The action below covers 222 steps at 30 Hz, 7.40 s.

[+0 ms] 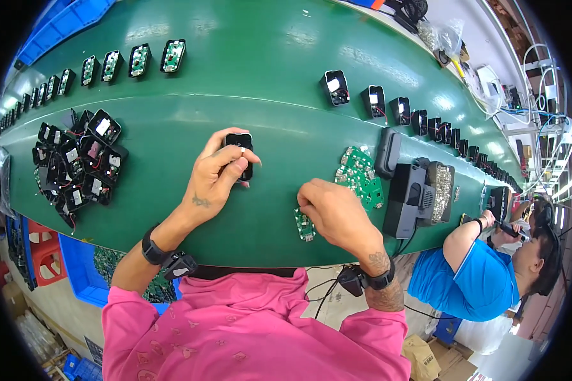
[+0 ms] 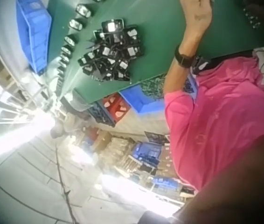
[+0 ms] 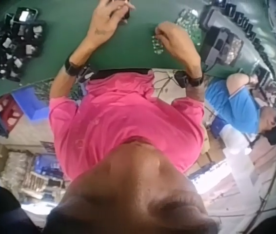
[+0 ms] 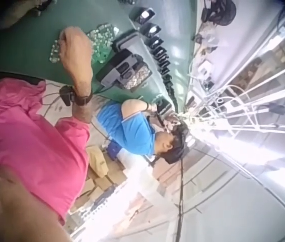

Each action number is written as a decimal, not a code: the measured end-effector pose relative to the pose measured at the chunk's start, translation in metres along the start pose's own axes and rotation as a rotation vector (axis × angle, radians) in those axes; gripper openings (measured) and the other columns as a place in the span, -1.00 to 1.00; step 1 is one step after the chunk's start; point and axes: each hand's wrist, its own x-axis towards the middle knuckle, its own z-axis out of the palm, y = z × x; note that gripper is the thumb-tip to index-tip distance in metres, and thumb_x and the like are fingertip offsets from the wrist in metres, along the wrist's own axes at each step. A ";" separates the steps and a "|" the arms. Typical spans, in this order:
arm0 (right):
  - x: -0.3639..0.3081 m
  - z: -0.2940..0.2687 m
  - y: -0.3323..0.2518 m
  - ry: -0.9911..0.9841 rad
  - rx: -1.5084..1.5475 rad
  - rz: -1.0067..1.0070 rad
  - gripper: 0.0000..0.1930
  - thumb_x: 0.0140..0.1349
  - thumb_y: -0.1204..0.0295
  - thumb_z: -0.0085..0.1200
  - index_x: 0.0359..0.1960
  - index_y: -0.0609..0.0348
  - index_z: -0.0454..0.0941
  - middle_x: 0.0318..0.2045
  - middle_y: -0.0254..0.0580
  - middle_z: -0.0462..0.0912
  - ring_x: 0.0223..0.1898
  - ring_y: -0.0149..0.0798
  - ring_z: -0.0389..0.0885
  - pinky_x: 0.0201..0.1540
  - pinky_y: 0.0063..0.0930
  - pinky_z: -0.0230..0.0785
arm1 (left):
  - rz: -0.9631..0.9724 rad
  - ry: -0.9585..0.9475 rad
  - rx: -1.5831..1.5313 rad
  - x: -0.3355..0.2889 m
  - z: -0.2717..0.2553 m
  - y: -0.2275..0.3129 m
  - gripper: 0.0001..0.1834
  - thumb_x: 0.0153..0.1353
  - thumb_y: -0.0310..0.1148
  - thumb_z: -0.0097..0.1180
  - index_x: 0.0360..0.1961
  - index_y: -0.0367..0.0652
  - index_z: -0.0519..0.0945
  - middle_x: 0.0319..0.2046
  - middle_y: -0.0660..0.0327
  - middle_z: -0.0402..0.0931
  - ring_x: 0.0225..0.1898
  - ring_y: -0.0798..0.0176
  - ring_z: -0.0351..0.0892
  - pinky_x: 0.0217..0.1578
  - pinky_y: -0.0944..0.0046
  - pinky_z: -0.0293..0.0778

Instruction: The person picks up a black casing and a green circuit board by hand, fits the board into the casing, and presses them together. After assembling the unit, the person places it onto the conveyor belt and repeats the process.

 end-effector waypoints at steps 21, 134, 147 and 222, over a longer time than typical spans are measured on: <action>0.006 -0.003 -0.014 0.269 0.866 0.145 -0.81 0.15 0.59 0.31 -0.30 0.34 0.51 -0.43 -0.16 0.68 -0.55 -0.41 0.66 -0.57 -0.61 0.47 | 0.004 0.010 0.076 0.000 -0.003 -0.001 -0.75 0.43 -0.35 -0.02 -0.17 -0.28 0.65 0.15 0.06 0.32 -0.20 0.32 0.56 -0.30 0.34 0.62; 0.063 0.036 -0.032 0.440 1.152 0.041 -0.78 0.37 0.40 0.15 -0.44 0.25 0.59 -0.67 -0.45 0.52 -0.71 -0.68 0.32 -0.71 -0.72 0.04 | -0.115 -0.115 0.048 -0.004 -0.007 0.021 -0.31 0.04 -0.70 0.28 0.26 -0.19 0.43 0.06 0.16 0.45 -0.01 0.28 0.58 -0.06 0.32 0.64; 0.060 0.038 -0.042 0.418 0.710 -0.082 -0.77 0.29 0.37 0.21 -0.41 0.30 0.55 -0.70 -0.18 0.45 -0.67 -0.38 0.35 -0.59 -0.41 0.18 | 0.169 0.150 0.255 -0.004 0.001 0.001 -0.40 0.15 -0.76 0.02 0.24 -0.12 0.50 -0.01 0.03 0.56 -0.23 0.33 0.61 -0.29 0.39 0.53; 0.256 0.061 -0.210 -0.099 -0.120 -0.335 -0.71 0.21 0.33 0.02 -0.41 0.35 0.65 -0.41 0.22 0.68 -0.27 0.21 0.67 -0.17 0.04 0.52 | 0.086 0.079 -0.178 -0.001 -0.062 -0.083 -0.85 0.34 -0.41 0.00 -0.10 -0.14 0.48 -0.21 0.25 0.48 -0.14 0.33 0.45 -0.05 0.32 0.41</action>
